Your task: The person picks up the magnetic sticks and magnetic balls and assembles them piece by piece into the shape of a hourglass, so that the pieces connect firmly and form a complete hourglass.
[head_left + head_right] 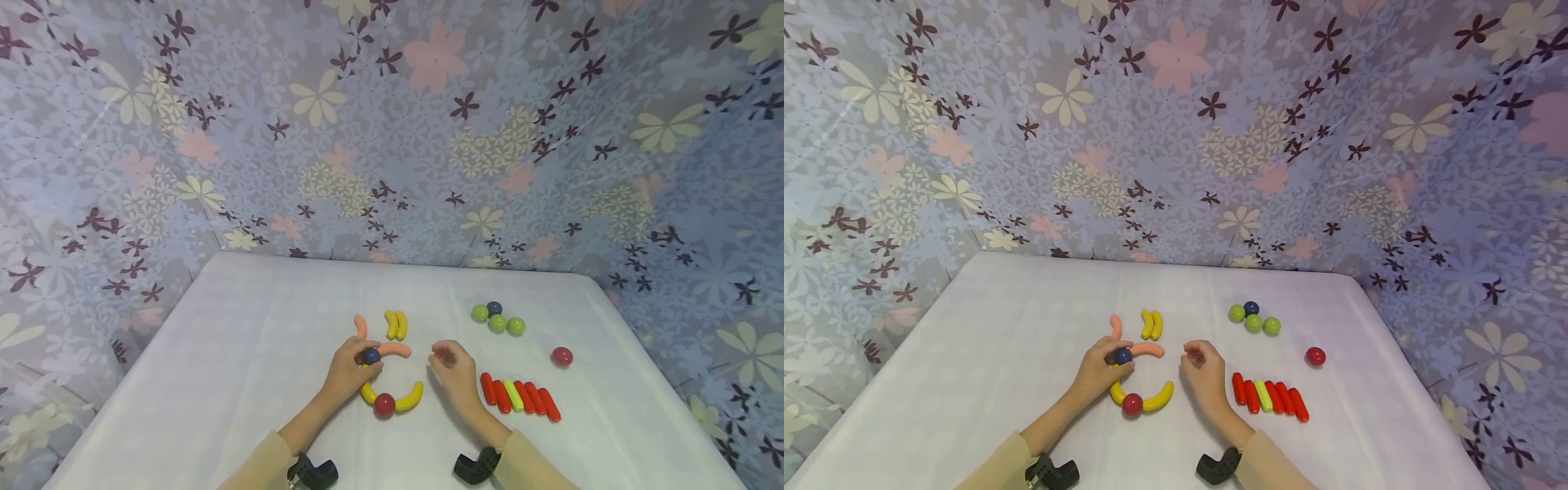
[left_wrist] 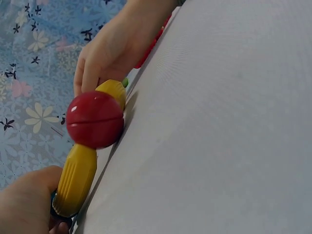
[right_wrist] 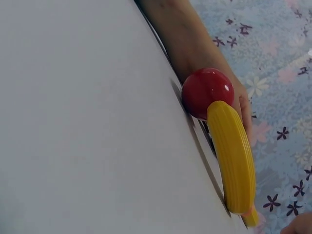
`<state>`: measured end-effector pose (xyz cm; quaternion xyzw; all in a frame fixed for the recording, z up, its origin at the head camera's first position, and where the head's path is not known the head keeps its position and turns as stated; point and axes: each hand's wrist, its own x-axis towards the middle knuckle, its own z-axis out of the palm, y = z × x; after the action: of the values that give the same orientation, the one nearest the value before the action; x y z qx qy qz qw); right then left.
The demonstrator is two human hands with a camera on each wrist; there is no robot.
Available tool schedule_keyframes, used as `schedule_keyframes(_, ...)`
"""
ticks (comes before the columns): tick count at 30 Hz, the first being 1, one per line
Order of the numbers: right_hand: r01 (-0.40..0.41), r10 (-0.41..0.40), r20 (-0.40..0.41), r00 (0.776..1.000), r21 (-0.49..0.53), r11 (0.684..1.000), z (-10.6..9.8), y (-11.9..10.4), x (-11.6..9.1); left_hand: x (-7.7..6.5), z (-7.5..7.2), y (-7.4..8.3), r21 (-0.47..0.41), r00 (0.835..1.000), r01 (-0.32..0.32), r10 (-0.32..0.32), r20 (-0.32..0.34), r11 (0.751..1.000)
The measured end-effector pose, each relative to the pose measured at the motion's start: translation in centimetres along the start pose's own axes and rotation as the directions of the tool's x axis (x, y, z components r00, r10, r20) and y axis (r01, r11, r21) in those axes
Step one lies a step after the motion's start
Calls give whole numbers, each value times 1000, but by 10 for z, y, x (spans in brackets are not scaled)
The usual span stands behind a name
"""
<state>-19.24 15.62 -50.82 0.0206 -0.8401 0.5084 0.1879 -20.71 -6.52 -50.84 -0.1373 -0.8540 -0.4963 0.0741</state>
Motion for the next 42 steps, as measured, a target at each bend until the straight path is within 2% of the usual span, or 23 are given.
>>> schedule_keyframes(6, 8, -7, -42, 999, 23, 1000, -16, 3, 5, 0, 0, 1, 32, 1000, 12, -13, 26, 999)
schedule_keyframes(10, 57, -52, -126, 991, 42, 997, -32, 11, 18, 1, 2, 0, 38, 998, 29, -30, 48, 999)
schedule_keyframes(14, 133, -127, -264, 956, 5, 991, -58, 23, 36, 1, 2, -2, 51, 998, 17, -19, 54, 999)
schedule_keyframes(17, 143, -154, -347, 925, -58, 988, -81, 33, 45, 1, 2, -2, 82, 999, 4, -8, 52, 997)
schedule_keyframes(22, 53, -124, -441, 889, -169, 984, -115, 51, 48, 0, 1, -4, 119, 998, 30, -36, 54, 992)
schedule_keyframes(28, -125, -1, -533, 846, -201, 972, -144, 73, 47, 0, 0, -4, 122, 999, 22, -27, 41, 992)
schedule_keyframes(35, -206, 79, -552, 830, -172, 963, -153, 84, 44, 1, 3, -3, 119, 1000, 1, -5, 28, 993)
schedule_keyframes(39, -279, 156, -549, 821, -147, 949, -153, 85, 43, 1, 3, -3, 126, 1000, 15, -17, 18, 992)
schedule_keyframes(42, -298, 178, -552, 815, -136, 945, -154, 84, 43, 0, 3, -2, 148, 999, 38, -38, -1, 988)
